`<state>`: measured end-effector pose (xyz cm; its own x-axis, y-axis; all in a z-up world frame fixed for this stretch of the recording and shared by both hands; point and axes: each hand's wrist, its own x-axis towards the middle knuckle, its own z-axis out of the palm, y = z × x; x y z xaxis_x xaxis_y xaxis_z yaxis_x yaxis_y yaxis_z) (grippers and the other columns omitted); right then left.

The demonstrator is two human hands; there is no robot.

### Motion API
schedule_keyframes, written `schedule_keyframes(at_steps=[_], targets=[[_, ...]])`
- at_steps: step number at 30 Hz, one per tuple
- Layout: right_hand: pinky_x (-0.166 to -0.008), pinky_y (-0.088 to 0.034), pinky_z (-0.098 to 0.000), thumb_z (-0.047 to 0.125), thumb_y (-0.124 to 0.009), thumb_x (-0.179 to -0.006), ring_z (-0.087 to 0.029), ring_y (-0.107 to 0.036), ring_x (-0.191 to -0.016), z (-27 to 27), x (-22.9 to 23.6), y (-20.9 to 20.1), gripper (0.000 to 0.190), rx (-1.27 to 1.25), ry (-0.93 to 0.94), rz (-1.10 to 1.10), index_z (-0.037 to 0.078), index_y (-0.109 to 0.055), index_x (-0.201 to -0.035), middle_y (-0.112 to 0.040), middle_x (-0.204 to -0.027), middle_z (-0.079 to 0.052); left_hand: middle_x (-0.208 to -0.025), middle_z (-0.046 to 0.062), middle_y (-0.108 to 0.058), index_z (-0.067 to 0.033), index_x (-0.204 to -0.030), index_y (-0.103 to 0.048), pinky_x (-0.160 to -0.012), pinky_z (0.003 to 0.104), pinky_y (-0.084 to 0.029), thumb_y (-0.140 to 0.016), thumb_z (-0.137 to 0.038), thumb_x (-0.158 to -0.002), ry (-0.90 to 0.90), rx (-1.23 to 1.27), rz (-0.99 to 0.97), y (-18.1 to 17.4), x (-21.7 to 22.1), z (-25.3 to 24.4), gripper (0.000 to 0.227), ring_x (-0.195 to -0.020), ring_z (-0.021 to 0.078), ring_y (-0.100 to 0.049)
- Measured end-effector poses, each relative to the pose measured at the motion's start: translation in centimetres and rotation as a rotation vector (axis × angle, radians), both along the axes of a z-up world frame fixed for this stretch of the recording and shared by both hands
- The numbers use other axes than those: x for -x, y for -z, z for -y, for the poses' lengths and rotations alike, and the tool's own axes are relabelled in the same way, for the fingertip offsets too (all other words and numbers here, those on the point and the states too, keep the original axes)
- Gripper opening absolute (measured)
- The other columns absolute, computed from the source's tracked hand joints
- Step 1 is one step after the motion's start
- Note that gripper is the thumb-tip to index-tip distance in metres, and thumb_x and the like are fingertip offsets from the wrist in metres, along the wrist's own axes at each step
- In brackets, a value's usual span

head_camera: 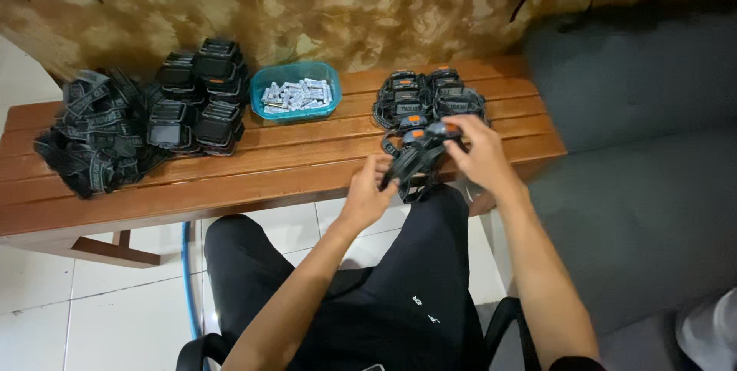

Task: The person assembles headlamps by inserting batteries into the headlamp units and attaching the head straps. They handle multiple headlamps and batteries, placing the completed units on the table.

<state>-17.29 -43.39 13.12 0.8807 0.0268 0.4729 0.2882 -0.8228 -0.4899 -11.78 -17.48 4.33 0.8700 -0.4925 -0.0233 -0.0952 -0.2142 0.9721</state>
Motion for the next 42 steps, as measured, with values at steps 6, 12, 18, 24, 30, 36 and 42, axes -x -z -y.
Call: schedule_keyframes(at_steps=[6,12,18,24,30,36,42], targets=[[-0.092,-0.058,-0.0464,-0.007,-0.079,-0.087,-0.041,-0.07,-0.115,4.5,-0.7,-0.1,0.047,-0.014,0.184,0.032,0.008,-0.074,-0.131,-0.072,-0.118,-0.017,-0.155,0.04,-0.042,0.0022,-0.157,-0.037,-0.12,0.062,-0.04,-0.075,-0.007,-0.095,0.185,0.441,-0.256,-3.1,4.7,3.9,0.074,-0.144,0.056,-0.044],[-0.091,-0.057,-0.0497,0.0,-0.084,-0.082,-0.041,-0.07,-0.109,10.4,-3.2,4.6,0.045,0.042,0.256,-0.001,0.012,-0.077,-0.125,-0.068,-0.111,-0.014,-0.154,0.025,-0.051,-0.0046,-0.151,-0.049,-0.116,0.048,-0.051,-0.07,-0.009,-0.1,0.313,0.257,-0.358,-4.4,6.8,3.1,0.055,-0.133,0.0363,-0.063],[-0.085,-0.06,-0.0439,-0.005,-0.083,-0.086,-0.038,-0.07,-0.1,10.7,-4.3,4.4,0.043,0.064,0.404,0.086,0.0,-0.073,-0.128,-0.063,-0.107,-0.016,-0.117,0.016,-0.077,-0.0099,-0.122,-0.072,-0.09,0.037,-0.06,-0.072,-0.019,-0.1,0.2,0.175,-0.316,-2.5,5.9,1.2,0.024,-0.098,0.0246,-0.078],[-0.103,-0.052,-0.0513,-0.01,-0.067,-0.104,-0.044,-0.059,-0.123,6.1,-0.8,-2.4,0.042,-0.286,0.458,0.528,-0.003,-0.056,-0.145,-0.054,-0.129,-0.024,-0.103,0.014,-0.076,-0.0057,-0.117,-0.075,-0.08,0.032,-0.061,-0.067,-0.011,-0.099,0.111,0.207,-0.328,-1.4,4.3,0.5,0.02,-0.086,0.0198,-0.076],[-0.088,-0.071,-0.0527,0.003,-0.046,-0.118,-0.043,-0.07,-0.106,6.0,2.4,-5.3,0.036,-0.685,0.317,0.634,0.017,-0.046,-0.151,-0.044,-0.153,-0.021,-0.102,0.004,-0.073,-0.011,-0.106,-0.072,-0.081,0.027,-0.057,-0.067,-0.018,-0.102,0.143,0.22,-0.25,-2.5,3.3,2.3,0.009,-0.081,0.0138,-0.07],[-0.074,-0.065,-0.0361,0.037,-0.065,-0.1,-0.028,-0.074,-0.088,6.4,2.2,-6.0,0.052,-1.618,0.346,0.491,0.024,-0.059,-0.15,-0.065,-0.12,-0.017,-0.078,-0.002,-0.068,-0.0179,-0.111,-0.073,-0.069,0.026,-0.046,-0.065,-0.024,-0.103,0.149,0.112,-0.148,-4.0,2.7,5.4,0.013,-0.073,0.008,-0.059],[-0.1,-0.07,-0.0518,0.027,-0.06,-0.107,-0.041,-0.077,-0.117,13.2,1.3,4.7,0.026,-1.702,0.409,0.151,0.032,-0.064,-0.133,-0.07,-0.138,-0.013,-0.124,0.012,-0.068,-0.0111,-0.135,-0.064,-0.1,0.047,-0.053,-0.061,-0.014,-0.1,0.261,-0.05,0.38,-5.3,0.0,9.9,0.035,-0.12,0.0338,-0.062]])
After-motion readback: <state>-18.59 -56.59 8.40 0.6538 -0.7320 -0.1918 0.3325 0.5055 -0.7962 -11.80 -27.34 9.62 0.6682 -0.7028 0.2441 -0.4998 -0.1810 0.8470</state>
